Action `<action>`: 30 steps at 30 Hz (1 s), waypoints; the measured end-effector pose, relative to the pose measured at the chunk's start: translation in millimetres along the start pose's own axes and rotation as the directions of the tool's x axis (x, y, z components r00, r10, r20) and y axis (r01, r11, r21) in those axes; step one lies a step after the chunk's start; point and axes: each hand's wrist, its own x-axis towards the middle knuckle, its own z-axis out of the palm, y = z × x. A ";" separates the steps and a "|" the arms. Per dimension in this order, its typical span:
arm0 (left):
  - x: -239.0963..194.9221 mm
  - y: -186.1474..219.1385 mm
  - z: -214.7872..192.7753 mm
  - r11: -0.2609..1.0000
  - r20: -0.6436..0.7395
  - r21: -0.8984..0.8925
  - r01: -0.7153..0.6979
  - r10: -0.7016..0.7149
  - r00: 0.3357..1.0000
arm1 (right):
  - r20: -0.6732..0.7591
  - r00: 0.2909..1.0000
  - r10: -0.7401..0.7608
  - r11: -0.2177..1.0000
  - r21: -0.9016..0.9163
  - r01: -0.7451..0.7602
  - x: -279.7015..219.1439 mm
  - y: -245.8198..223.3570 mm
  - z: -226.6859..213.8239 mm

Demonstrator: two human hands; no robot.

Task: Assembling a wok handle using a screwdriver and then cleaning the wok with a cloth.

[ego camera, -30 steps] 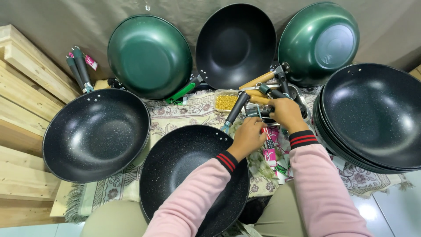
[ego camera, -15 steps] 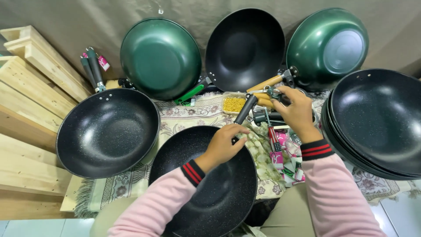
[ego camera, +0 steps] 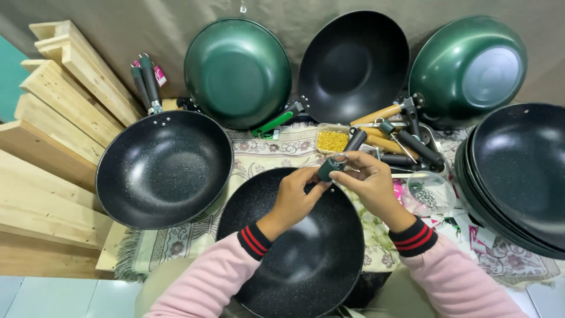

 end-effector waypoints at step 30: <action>18.3 -43.2 18.6 0.931 0.067 0.355 -0.084 0.064 0.996 | -0.537 0.697 0.475 0.799 0.595 -0.086 69.9 95.0 -117.0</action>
